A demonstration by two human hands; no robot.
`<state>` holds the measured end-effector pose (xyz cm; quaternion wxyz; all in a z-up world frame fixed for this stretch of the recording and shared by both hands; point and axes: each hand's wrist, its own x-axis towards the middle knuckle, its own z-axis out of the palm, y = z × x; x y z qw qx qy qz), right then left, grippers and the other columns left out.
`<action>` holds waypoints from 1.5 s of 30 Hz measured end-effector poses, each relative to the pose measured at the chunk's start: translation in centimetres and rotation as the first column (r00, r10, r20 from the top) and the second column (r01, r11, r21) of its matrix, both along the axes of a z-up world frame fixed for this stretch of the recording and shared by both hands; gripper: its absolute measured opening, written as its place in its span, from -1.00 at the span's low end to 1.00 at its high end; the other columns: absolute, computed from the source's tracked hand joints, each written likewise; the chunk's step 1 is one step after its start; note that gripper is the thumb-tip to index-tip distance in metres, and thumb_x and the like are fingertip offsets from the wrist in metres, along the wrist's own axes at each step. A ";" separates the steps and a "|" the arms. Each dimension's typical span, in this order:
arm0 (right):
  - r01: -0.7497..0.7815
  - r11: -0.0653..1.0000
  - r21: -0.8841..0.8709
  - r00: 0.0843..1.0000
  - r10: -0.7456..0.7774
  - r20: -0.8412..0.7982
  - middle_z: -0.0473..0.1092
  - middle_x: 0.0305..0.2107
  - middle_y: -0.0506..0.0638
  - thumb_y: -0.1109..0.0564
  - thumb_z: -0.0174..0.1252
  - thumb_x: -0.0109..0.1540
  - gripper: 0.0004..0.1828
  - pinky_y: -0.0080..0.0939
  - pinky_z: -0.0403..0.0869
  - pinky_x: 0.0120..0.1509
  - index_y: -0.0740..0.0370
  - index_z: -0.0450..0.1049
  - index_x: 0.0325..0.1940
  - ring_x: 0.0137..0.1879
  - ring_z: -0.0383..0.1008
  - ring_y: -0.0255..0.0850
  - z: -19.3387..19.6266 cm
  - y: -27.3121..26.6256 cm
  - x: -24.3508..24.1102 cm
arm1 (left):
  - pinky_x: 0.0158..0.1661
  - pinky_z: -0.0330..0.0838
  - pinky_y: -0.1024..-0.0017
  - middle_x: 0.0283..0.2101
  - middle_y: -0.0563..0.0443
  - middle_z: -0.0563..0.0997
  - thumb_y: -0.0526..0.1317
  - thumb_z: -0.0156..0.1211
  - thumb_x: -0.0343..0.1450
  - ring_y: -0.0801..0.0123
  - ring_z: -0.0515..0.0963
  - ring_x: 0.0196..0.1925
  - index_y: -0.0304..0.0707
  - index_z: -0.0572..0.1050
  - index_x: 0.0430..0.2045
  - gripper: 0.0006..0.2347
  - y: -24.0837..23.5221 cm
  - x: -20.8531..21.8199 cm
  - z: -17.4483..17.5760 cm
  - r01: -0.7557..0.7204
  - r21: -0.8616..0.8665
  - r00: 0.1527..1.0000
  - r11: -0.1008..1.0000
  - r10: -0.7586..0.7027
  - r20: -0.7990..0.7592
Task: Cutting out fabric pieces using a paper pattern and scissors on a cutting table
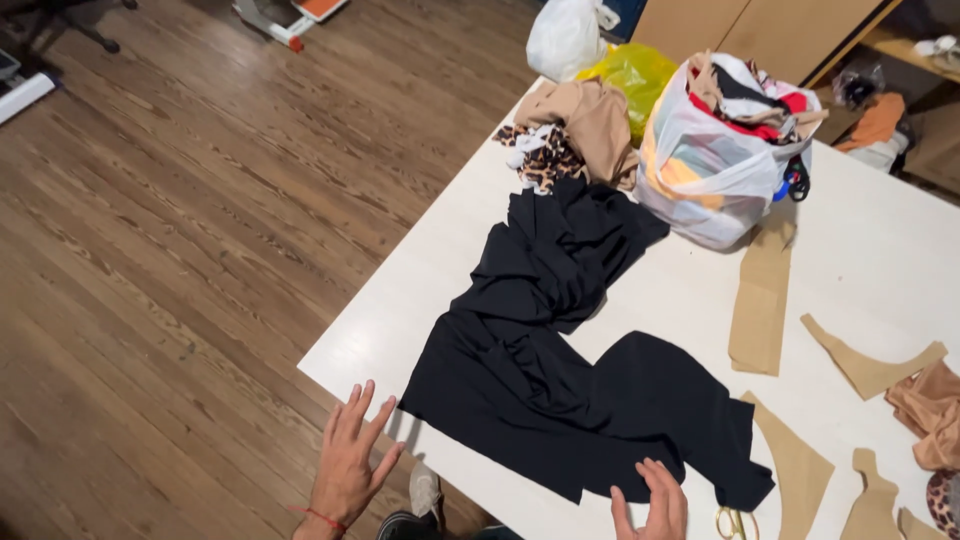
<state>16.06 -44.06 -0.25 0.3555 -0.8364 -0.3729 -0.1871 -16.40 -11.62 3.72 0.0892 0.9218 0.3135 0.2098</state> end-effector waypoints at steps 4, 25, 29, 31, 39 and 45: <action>-0.008 0.998 -0.066 0.995 0.001 -0.097 0.51 0.20 0.05 0.01 0.38 0.18 -0.47 -0.04 0.46 0.48 0.20 0.57 0.22 0.38 0.52 -0.04 0.6 -0.6 -1.3 | 0.49 0.08 -0.07 0.65 -0.09 0.10 0.05 0.28 0.46 0.01 0.11 0.67 0.12 0.23 0.50 -0.36 -0.5 -0.2 -1.4 0.013 -0.043 0.999 0.999 -0.015 -0.044; -0.247 0.951 -0.188 0.925 0.173 -0.339 0.56 0.18 0.03 0.19 0.00 0.45 -0.69 -0.08 0.38 0.54 0.21 0.59 0.19 0.43 0.47 -0.07 2.5 8.7 6.3 | -0.09 0.45 0.23 -0.59 0.15 0.55 -0.04 0.19 0.55 0.25 0.55 -0.51 -0.09 0.51 -0.56 -0.73 4.1 4.4 -2.2 0.260 -0.328 0.966 0.908 -0.247 0.080; -0.457 0.878 -0.145 0.856 0.390 -0.340 0.57 0.21 -0.07 0.36 -0.04 0.33 -0.55 -0.10 0.33 0.60 0.10 0.63 0.17 0.48 0.43 -0.13 -0.4 13.4 7.2 | 0.19 0.54 0.24 0.04 0.00 0.75 -0.01 0.14 0.57 0.22 0.69 0.15 -0.07 0.62 -0.01 -0.75 5.8 10.5 -2.2 0.190 -0.508 0.975 0.840 -0.102 0.196; -0.529 0.834 -0.155 0.828 0.468 -0.309 0.54 0.25 -0.11 0.33 0.02 0.31 -0.52 -0.05 0.35 0.59 0.00 0.63 0.22 0.50 0.41 -0.13 -2.5 15.2 7.2 | 0.31 0.50 0.19 0.09 -0.03 0.74 -0.03 0.19 0.58 0.20 0.65 0.27 -0.02 0.63 0.04 -0.76 6.3 13.4 -3.2 0.192 -0.534 0.965 0.823 -0.058 0.257; -0.127 0.850 -0.512 0.992 0.109 -0.065 0.24 0.51 0.21 -0.22 0.05 0.46 -0.30 0.25 0.14 0.67 0.19 0.27 0.60 0.60 0.24 0.08 -1.7 14.7 8.7 | 0.59 -0.25 -0.03 0.62 0.01 0.14 0.33 -0.19 0.60 0.19 0.01 0.67 0.11 0.21 0.51 -0.40 7.3 14.6 -4.5 0.390 -0.061 0.885 0.919 -0.392 -0.250; -0.232 0.780 -0.581 0.960 0.086 -0.268 0.15 0.56 0.19 -0.45 0.04 0.41 -0.13 0.25 -0.04 0.75 0.17 0.25 0.59 0.70 0.03 0.10 0.2 15.6 9.6 | 0.58 -0.18 -0.03 0.62 -0.03 0.18 0.33 -0.12 0.56 0.14 0.07 0.66 0.06 0.37 0.37 -0.42 6.0 12.7 -4.1 0.468 0.084 0.880 0.880 -0.456 -0.130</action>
